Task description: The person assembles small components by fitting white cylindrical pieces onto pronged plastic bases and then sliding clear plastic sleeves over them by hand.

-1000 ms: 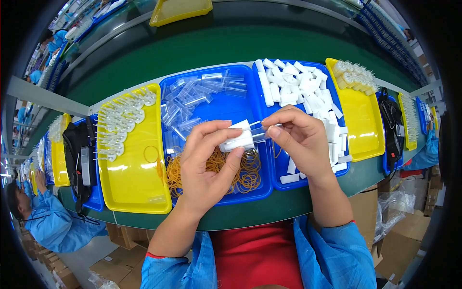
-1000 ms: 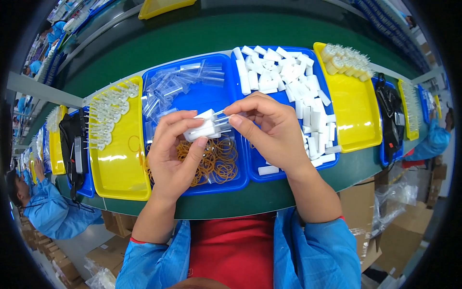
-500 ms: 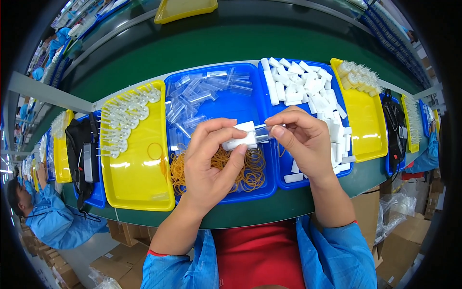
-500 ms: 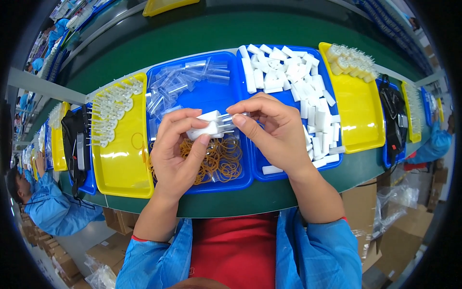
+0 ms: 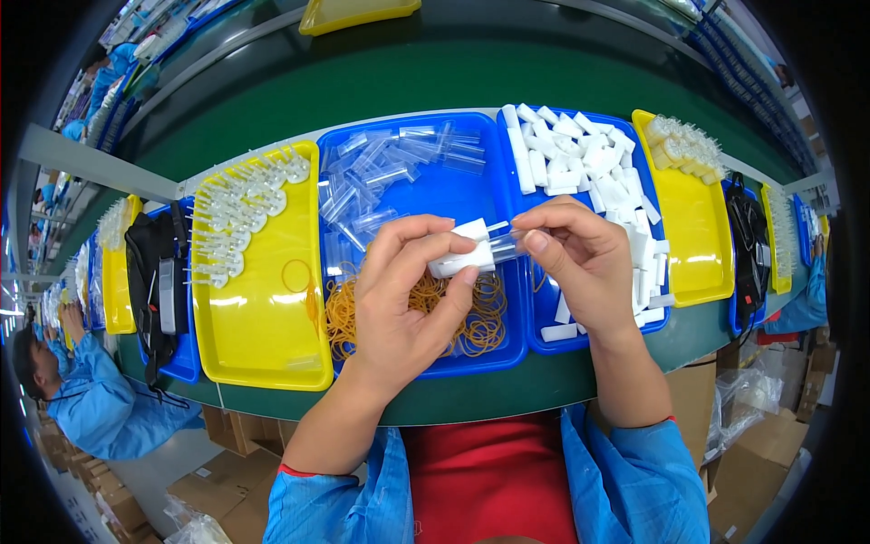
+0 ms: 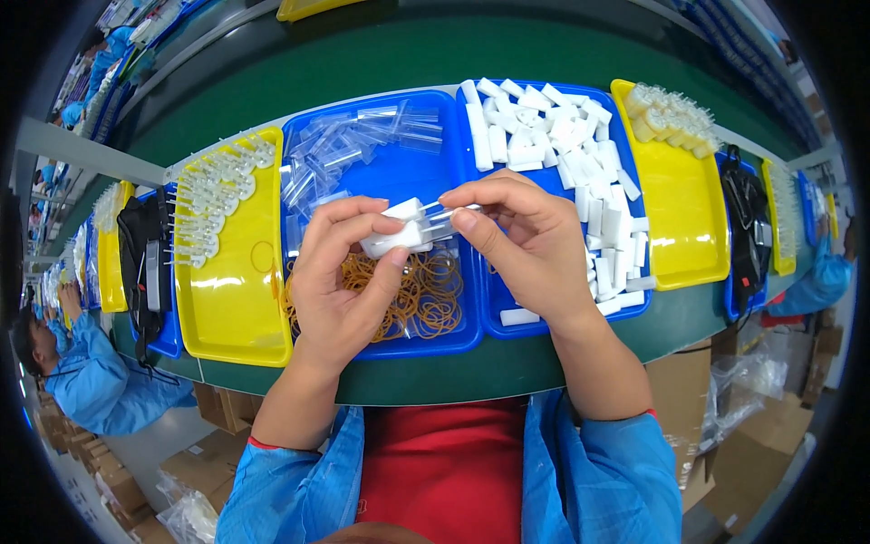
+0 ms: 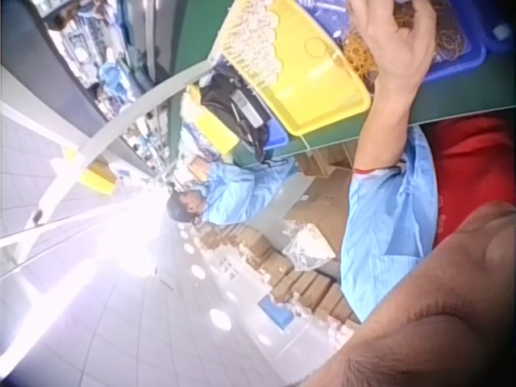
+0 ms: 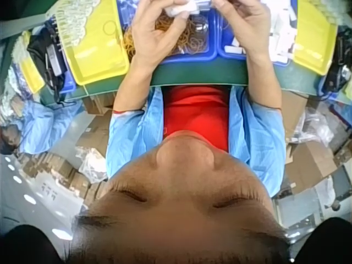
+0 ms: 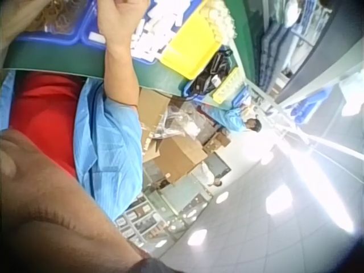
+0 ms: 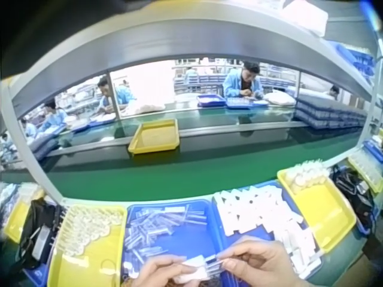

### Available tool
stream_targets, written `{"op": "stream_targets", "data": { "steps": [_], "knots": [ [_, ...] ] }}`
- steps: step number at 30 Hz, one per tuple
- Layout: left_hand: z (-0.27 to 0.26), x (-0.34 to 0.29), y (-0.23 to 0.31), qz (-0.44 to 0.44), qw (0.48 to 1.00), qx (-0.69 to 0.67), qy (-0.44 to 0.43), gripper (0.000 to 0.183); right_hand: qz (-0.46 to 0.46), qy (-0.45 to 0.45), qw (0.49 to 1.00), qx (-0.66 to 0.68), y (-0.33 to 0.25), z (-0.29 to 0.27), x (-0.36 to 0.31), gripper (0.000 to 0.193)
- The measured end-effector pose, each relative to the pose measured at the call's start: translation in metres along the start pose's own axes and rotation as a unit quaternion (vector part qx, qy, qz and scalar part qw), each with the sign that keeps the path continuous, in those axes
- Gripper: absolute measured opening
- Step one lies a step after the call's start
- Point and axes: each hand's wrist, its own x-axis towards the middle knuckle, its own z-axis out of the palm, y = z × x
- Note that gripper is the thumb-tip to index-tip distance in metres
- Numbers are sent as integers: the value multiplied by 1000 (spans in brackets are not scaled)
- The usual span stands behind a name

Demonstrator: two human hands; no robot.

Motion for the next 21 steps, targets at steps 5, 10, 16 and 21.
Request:
{"op": "stream_targets", "data": {
  "steps": [5, 10, 16, 21],
  "knots": [
    [0, -1, -4, 21, 1000, 11, 2, 30, -30, -10, 1000, -4, -1, 3, 1, 20],
    [0, 0, 0, 23, 1000, 22, 0, 31, -36, -13, 999, -8, -2, 2, 0, 20],
    [-1, -1, -1, 13, 1000, 23, -3, 26, -40, -7, 999, -18, -2, 5, -1, 20],
    [0, -2, -1, 10, 1000, 21, -3, 25, -30, -1, 999, -15, -2, 5, -1, 20]
  ]
}}
